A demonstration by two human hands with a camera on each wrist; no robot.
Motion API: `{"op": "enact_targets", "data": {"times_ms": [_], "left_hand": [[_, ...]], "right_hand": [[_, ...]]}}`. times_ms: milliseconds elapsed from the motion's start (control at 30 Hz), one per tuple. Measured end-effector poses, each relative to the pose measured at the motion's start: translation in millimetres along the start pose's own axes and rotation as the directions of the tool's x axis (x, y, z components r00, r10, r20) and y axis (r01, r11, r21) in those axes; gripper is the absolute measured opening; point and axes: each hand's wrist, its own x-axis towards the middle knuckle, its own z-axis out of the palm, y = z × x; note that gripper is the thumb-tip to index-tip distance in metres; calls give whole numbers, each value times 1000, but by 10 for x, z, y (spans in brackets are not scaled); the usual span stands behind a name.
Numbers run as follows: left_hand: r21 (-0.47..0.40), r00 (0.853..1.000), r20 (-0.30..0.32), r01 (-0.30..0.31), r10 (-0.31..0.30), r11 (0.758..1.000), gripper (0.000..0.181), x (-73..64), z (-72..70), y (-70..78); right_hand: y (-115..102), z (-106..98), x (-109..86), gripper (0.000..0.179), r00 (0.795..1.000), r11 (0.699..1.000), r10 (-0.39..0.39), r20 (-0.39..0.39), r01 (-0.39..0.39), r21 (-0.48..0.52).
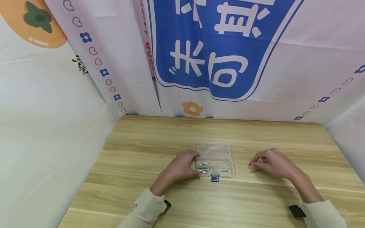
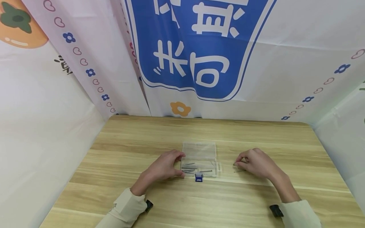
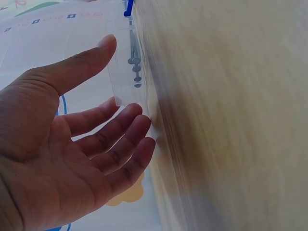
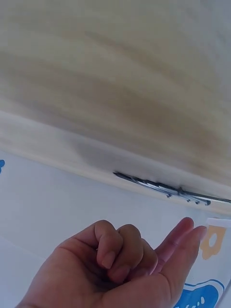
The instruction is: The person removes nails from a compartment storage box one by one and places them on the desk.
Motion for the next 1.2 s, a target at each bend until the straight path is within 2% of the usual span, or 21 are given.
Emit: {"op": "enact_targets", "data": {"times_ms": [267, 533, 867, 1200], "left_hand": [[-1, 1000, 0, -9, 9, 1000, 64, -3, -4, -15], [-5, 1000, 1, -10, 10, 1000, 64, -3, -6, -13], [-2, 1000, 2, -4, 4, 1000, 65, 3, 1, -18], [-2, 1000, -2, -19, 19, 1000, 63, 2, -8, -25]], "right_hand": [[-175, 33, 112, 4, 999, 999, -32, -8, 32, 6], [-332, 103, 227, 5, 994, 994, -101, -36, 103, 40], [-493, 242, 353, 5, 991, 986, -131, 5, 129, 103], [-593, 331, 408, 3, 983, 979, -176, 56, 168, 116]]}}
